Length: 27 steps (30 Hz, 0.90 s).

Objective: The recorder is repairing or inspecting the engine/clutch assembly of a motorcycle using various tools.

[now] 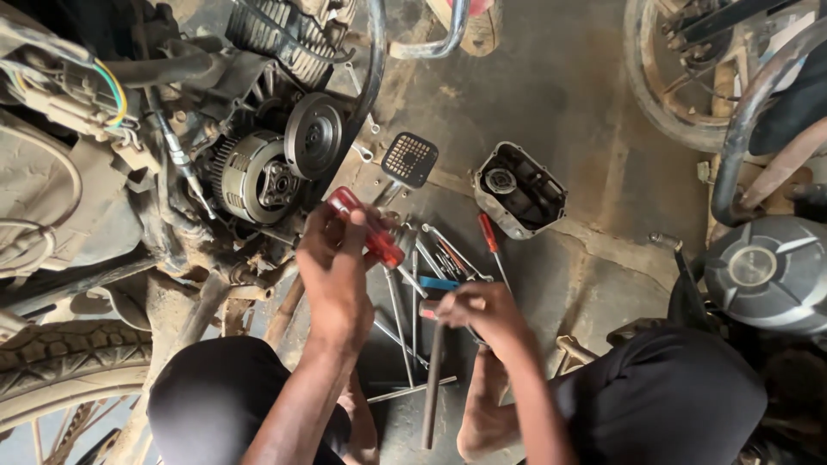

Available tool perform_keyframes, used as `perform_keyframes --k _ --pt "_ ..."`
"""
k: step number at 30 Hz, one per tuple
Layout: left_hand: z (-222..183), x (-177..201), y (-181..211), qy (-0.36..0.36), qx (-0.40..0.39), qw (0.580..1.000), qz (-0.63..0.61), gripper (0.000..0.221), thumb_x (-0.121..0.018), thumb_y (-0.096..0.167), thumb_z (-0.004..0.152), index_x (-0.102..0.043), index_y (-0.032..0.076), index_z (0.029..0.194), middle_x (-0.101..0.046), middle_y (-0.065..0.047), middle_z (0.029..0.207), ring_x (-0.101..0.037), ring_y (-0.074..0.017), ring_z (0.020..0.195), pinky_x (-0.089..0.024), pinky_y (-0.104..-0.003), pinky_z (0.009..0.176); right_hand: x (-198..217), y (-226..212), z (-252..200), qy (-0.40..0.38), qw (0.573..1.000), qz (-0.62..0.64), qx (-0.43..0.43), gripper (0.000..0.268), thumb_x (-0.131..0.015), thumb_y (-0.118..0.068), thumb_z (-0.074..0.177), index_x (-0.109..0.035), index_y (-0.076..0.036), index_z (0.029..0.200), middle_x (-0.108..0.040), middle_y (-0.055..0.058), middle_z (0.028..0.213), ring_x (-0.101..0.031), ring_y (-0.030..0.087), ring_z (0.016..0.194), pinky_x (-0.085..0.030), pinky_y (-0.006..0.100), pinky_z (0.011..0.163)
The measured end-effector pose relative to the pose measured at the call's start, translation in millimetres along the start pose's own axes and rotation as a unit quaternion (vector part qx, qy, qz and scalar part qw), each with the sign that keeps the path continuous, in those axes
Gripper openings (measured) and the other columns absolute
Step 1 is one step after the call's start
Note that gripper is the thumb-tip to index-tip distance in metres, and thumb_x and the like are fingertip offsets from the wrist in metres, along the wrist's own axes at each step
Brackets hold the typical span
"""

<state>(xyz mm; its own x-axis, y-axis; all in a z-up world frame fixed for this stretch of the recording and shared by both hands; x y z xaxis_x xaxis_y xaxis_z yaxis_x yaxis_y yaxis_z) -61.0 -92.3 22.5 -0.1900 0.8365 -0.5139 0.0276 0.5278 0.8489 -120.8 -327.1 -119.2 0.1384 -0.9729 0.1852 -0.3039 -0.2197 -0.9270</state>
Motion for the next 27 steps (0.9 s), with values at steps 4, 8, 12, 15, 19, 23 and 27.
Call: perform_keyframes --k 4,8,12,15,19,23,27 --pt "0.8 -2.4 1.2 -0.003 -0.007 1.0 -0.006 0.026 -0.059 0.012 0.101 -0.057 -0.005 0.121 -0.07 -0.013 0.099 -0.073 -0.0228 0.09 -0.064 -0.039 0.075 33.8 110.3 15.5 0.257 0.958 -0.13 -0.01 0.02 -0.074 -0.019 0.087 -0.079 0.0 0.091 -0.079 0.018 0.078 -0.078 0.03 0.072 -0.059 0.042 0.069" --pt "3.2 1.0 -2.9 -0.008 0.014 1.0 -0.018 0.025 -0.058 0.012 0.1 -0.057 -0.003 0.12 -0.071 -0.014 0.098 -0.073 -0.023 0.089 -0.064 -0.039 0.075 54.8 199.7 25.3 0.311 0.91 -0.266 -0.072 0.025 -0.074 -0.027 0.084 -0.077 -0.005 0.097 -0.077 0.021 0.087 -0.074 0.037 0.083 -0.057 0.048 0.075" --pt "6.1 6.8 -10.9 0.005 0.041 0.998 -0.038 0.024 -0.059 0.013 0.1 -0.058 -0.004 0.117 -0.071 -0.015 0.098 -0.074 -0.0234 0.089 -0.063 -0.039 0.073 81.8 275.8 26.4 0.356 0.835 -0.398 -0.129 0.032 -0.076 -0.035 0.082 -0.076 -0.01 0.102 -0.074 0.024 0.095 -0.07 0.043 0.094 -0.055 0.053 0.082" --pt "6.0 6.3 -7.2 0.007 0.034 0.998 -0.044 0.025 -0.059 0.014 0.1 -0.058 -0.005 0.116 -0.07 -0.015 0.098 -0.073 -0.0239 0.085 -0.062 -0.039 0.068 95.6 192.9 31.7 0.451 0.825 -0.337 -0.051 0.025 -0.069 -0.022 0.079 -0.077 -0.011 0.1 -0.074 0.022 0.09 -0.07 0.045 0.085 -0.056 0.054 0.075" --pt "7.8 8.5 -0.9 0.015 0.026 0.999 -0.045 0.025 -0.059 0.014 0.099 -0.058 -0.004 0.116 -0.071 -0.014 0.097 -0.073 -0.024 0.082 -0.062 -0.04 0.067 82.7 36.5 20.5 0.449 0.812 -0.362 0.086 0.024 -0.073 -0.029 0.087 -0.07 -0.005 0.085 -0.07 0.021 0.081 -0.065 0.047 0.078 -0.05 0.055 0.067" --pt "8.0 12.8 0.6 0.02 0.018 0.998 -0.052 0.026 -0.059 0.013 0.099 -0.058 -0.004 0.117 -0.071 -0.015 0.096 -0.074 -0.024 0.084 -0.062 -0.04 0.067 75.2 -51.9 -17.2 0.415 0.871 -0.233 0.118 0.035 -0.07 -0.036 0.099 -0.068 -0.004 0.085 -0.061 0.017 0.068 -0.055 0.03 0.064 -0.044 0.045 0.062" --pt "7.4 12.4 -0.3 0.022 0.016 0.998 -0.05 0.026 -0.059 0.013 0.099 -0.057 -0.004 0.118 -0.071 -0.015 0.096 -0.074 -0.0242 0.085 -0.062 -0.039 0.067 53.4 -28.2 -22.4 0.292 0.947 0.106 0.08 0.045 -0.075 -0.038 0.103 -0.064 0.001 0.083 -0.045 -0.002 0.079 -0.037 0.01 0.074 -0.03 0.034 0.063"
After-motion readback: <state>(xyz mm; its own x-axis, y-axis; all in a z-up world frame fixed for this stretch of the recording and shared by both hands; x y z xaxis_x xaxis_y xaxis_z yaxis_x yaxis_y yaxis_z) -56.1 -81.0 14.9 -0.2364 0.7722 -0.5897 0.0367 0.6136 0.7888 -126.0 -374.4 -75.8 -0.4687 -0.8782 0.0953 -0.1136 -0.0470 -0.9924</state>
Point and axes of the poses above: each hand's wrist, its own z-axis towards the middle knuckle, its own x-axis out of the back of the hand, y = z × x, the point moved 10 cm from there along z, towards the middle knuckle
